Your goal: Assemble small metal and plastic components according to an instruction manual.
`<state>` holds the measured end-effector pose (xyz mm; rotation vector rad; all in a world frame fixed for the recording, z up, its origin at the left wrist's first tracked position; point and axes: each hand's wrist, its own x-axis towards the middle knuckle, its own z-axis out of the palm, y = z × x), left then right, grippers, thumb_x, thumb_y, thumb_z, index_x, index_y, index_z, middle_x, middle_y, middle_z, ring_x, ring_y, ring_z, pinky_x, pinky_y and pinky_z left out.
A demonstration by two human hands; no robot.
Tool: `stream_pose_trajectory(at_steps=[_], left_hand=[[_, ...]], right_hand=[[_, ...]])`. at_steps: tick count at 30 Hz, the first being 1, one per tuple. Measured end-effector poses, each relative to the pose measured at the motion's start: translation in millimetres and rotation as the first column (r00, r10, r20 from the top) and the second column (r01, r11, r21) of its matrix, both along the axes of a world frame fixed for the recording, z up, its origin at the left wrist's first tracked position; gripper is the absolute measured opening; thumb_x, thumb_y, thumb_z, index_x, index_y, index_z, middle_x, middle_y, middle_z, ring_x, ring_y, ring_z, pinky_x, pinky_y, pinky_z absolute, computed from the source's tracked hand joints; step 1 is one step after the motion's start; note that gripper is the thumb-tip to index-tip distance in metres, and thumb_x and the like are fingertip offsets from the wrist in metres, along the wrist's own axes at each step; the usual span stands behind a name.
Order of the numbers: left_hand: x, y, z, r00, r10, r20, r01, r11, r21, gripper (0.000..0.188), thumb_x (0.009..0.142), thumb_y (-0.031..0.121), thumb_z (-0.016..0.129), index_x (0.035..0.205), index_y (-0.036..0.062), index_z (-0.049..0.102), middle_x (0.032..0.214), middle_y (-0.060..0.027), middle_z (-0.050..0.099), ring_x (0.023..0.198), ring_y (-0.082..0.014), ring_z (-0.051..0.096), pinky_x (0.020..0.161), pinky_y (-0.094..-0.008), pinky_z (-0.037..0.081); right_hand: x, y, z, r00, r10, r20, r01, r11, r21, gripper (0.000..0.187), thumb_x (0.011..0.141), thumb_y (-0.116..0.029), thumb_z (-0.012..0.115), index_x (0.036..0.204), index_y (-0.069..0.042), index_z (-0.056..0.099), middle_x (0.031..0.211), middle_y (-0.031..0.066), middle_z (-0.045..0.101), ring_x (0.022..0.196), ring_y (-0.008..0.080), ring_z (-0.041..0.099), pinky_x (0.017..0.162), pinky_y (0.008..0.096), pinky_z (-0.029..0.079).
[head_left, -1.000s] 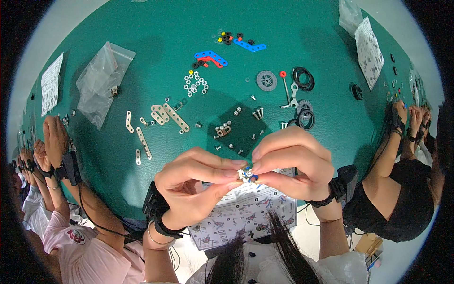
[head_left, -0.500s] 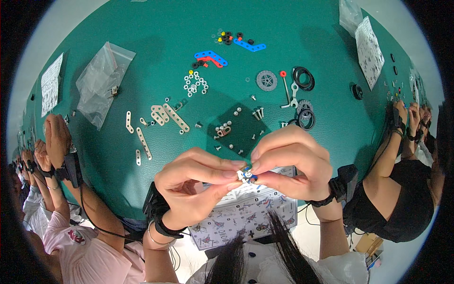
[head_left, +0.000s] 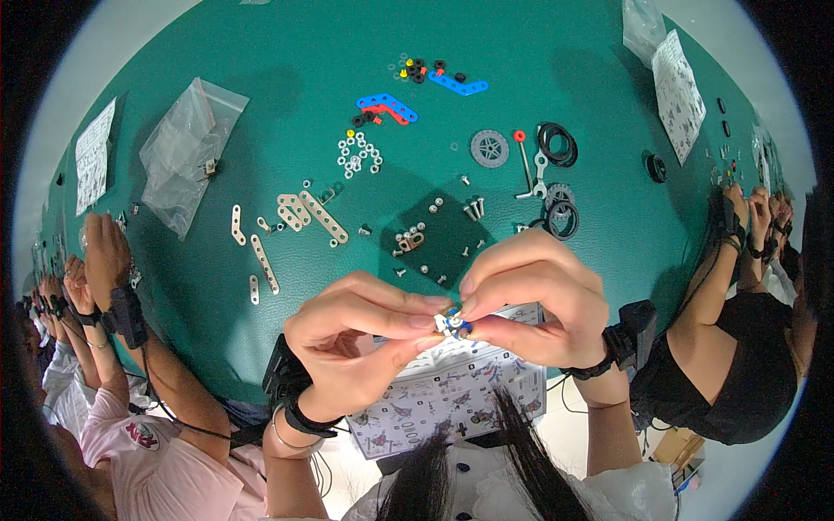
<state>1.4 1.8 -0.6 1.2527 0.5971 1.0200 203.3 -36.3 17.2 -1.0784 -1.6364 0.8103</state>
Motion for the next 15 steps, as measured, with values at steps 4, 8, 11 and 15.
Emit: stream_pose_trajectory(at_steps=[4, 8, 11, 15], left_hand=[[0.5, 0.4, -0.3, 1.0, 0.01, 0.004, -0.01, 1.0, 0.007, 0.018, 0.075, -0.007, 0.079, 0.089, 0.0016, 0.072, 0.09, -0.015, 0.07, 0.091, -0.0274, 0.072, 0.078, -0.0333, 0.058], [1.0, 0.6, -0.9, 1.0, 0.014, 0.014, -0.014, 1.0, 0.011, 0.018, 0.074, -0.008, 0.079, 0.089, 0.0016, 0.072, 0.091, -0.0148, 0.07, 0.091, -0.0269, 0.072, 0.078, -0.0329, 0.058], [0.6, -0.1, -0.5, 1.0, 0.024, 0.014, -0.024, 1.0, -0.005, 0.019, 0.074, -0.008, 0.079, 0.089, 0.0015, 0.072, 0.091, -0.0143, 0.07, 0.091, -0.0264, 0.072, 0.078, -0.0327, 0.058], [0.6, -0.1, -0.6, 1.0, 0.008, 0.011, -0.008, 1.0, -0.002, 0.019, 0.074, -0.009, 0.078, 0.09, 0.0002, 0.071, 0.091, -0.0159, 0.069, 0.092, -0.0262, 0.071, 0.079, -0.0326, 0.057]], right_hand=[[0.2, 0.3, -0.2, 1.0, 0.009, -0.018, -0.009, 1.0, 0.0, 0.028, 0.071, -0.003, 0.082, 0.095, -0.004, 0.068, 0.096, 0.0109, 0.066, 0.085, 0.0226, 0.065, 0.072, 0.0314, 0.051], [-0.9, 0.6, 0.3, 1.0, -0.01, -0.005, 0.01, 1.0, 0.004, 0.025, 0.072, -0.007, 0.083, 0.092, -0.005, 0.068, 0.093, 0.0099, 0.066, 0.084, 0.0214, 0.065, 0.071, 0.0309, 0.051], [-0.8, 0.1, -1.5, 1.0, 0.001, -0.006, -0.001, 1.0, 0.003, 0.025, 0.072, -0.008, 0.083, 0.092, -0.005, 0.068, 0.093, 0.0101, 0.066, 0.085, 0.0213, 0.065, 0.073, 0.0313, 0.051], [3.9, 1.8, 2.9, 0.999, -0.007, 0.039, 0.005, 0.999, 0.044, 0.026, 0.072, -0.005, 0.082, 0.094, -0.005, 0.068, 0.094, 0.0109, 0.066, 0.086, 0.0219, 0.065, 0.073, 0.031, 0.051]])
